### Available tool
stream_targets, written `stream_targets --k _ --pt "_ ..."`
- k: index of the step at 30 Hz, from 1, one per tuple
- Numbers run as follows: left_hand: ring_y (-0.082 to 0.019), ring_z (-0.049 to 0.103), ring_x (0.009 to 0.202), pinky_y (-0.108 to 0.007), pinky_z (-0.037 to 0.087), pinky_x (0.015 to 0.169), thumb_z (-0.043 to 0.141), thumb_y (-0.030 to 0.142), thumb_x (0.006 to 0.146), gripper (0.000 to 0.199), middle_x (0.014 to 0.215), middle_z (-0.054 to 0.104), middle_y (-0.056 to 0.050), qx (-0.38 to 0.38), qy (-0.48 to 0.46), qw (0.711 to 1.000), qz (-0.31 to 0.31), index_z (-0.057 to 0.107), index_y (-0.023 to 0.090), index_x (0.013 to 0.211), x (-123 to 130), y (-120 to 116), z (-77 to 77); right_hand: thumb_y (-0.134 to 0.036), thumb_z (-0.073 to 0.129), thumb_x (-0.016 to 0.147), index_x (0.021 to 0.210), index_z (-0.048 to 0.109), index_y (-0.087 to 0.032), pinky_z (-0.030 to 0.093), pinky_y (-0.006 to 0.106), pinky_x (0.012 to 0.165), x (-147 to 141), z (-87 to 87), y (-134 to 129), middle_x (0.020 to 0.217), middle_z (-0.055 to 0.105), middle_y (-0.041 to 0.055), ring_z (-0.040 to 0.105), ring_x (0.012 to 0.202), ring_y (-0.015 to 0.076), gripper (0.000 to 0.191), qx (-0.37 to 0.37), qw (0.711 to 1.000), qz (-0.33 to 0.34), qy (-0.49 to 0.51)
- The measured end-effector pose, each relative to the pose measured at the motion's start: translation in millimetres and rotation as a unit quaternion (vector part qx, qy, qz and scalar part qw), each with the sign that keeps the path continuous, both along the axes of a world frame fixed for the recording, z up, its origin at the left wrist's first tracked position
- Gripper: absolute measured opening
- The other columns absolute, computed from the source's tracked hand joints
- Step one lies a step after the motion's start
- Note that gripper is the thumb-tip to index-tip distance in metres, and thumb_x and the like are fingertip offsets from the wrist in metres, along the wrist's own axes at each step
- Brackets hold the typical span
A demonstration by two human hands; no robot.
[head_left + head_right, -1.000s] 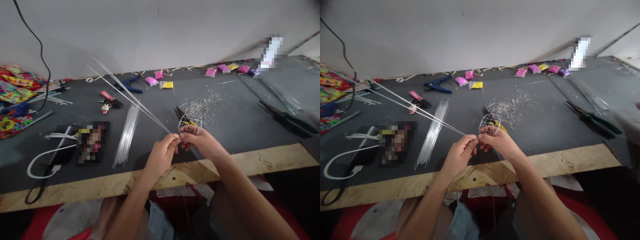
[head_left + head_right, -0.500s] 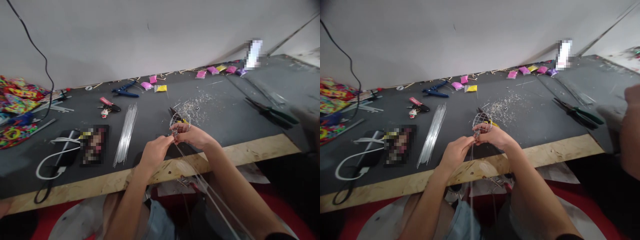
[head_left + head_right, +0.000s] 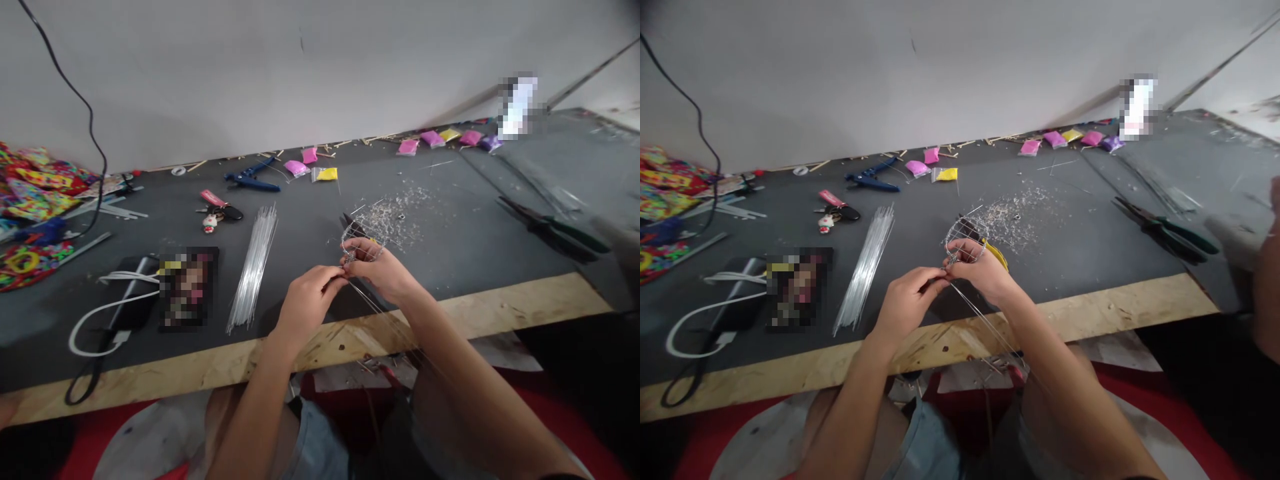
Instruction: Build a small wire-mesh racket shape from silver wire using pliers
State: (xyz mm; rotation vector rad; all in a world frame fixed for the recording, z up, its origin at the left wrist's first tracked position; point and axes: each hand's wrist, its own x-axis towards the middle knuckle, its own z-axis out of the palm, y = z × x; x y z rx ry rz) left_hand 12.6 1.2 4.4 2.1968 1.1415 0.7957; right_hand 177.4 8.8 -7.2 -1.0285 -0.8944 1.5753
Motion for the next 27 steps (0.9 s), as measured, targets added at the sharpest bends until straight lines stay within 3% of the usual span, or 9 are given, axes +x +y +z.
stream_targets --k 5,8,12,17,23,27 --pt "-0.015 0.063 0.082 -0.028 0.047 0.076 0.052 0.031 0.085 0.017 0.091 0.069 -0.003 0.009 0.005 1.0 0.023 0.063 0.023 0.095 -5 4 -1.5 -0.013 0.066 0.066 0.096 0.055 -0.021 0.051 0.024 0.066 -2 4.9 0 0.074 0.061 -0.0037 0.059 0.064 0.0081 0.033 -0.037 0.999 0.018 0.016" --pt "-0.015 0.064 0.078 -0.028 0.048 0.073 0.053 0.031 0.084 0.017 0.087 0.07 -0.003 0.024 0.011 0.998 0.054 0.064 0.023 0.094 -11 9 -2.6 -0.02 0.065 0.07 0.097 0.054 -0.02 0.053 0.027 0.061 -4 6.5 -3 0.081 0.063 0.0004 0.062 0.069 0.0119 0.029 -0.069 0.996 0.061 0.015" --pt "-0.014 0.064 0.075 -0.027 0.049 0.071 0.056 0.031 0.082 0.016 0.085 0.07 -0.003 0.028 0.02 0.996 0.086 0.065 0.022 0.092 -19 14 -2.9 -0.032 0.06 0.077 0.093 0.058 -0.019 0.051 0.024 0.046 -5 7.5 -10 0.083 0.061 0.0042 0.061 0.064 0.0131 0.021 -0.074 0.986 0.14 -0.062" --pt "-0.014 0.064 0.073 -0.027 0.049 0.069 0.058 0.032 0.08 0.016 0.084 0.07 -0.003 0.029 0.02 0.994 0.107 0.066 0.022 0.091 -24 16 -1.7 -0.032 0.054 0.082 0.092 0.059 -0.019 0.049 0.021 0.043 1 10.5 -21 0.078 0.059 0.0028 0.06 0.061 0.0122 0.017 -0.029 0.965 0.212 -0.154" --pt "-0.014 0.063 0.073 -0.027 0.049 0.07 0.057 0.032 0.081 0.016 0.085 0.07 -0.004 0.018 0.013 0.994 0.109 0.065 0.022 0.09 -25 17 -1.0 -0.036 0.044 0.086 0.085 0.058 -0.019 0.039 0.018 0.036 3 7.0 -28 0.066 0.058 0.0004 0.052 0.045 0.0083 0.022 -0.007 0.954 0.176 -0.244" --pt "-0.012 0.063 0.073 -0.024 0.048 0.066 0.052 0.028 0.083 0.021 0.088 0.07 -0.003 -0.022 -0.032 0.992 0.118 0.058 0.021 0.103 -24 15 1.1 -0.032 0.045 0.086 0.08 0.061 -0.019 0.031 0.019 0.038 1 7.2 -29 0.056 0.052 -0.0019 0.041 0.043 0.0069 0.022 0.029 0.949 0.131 -0.287"
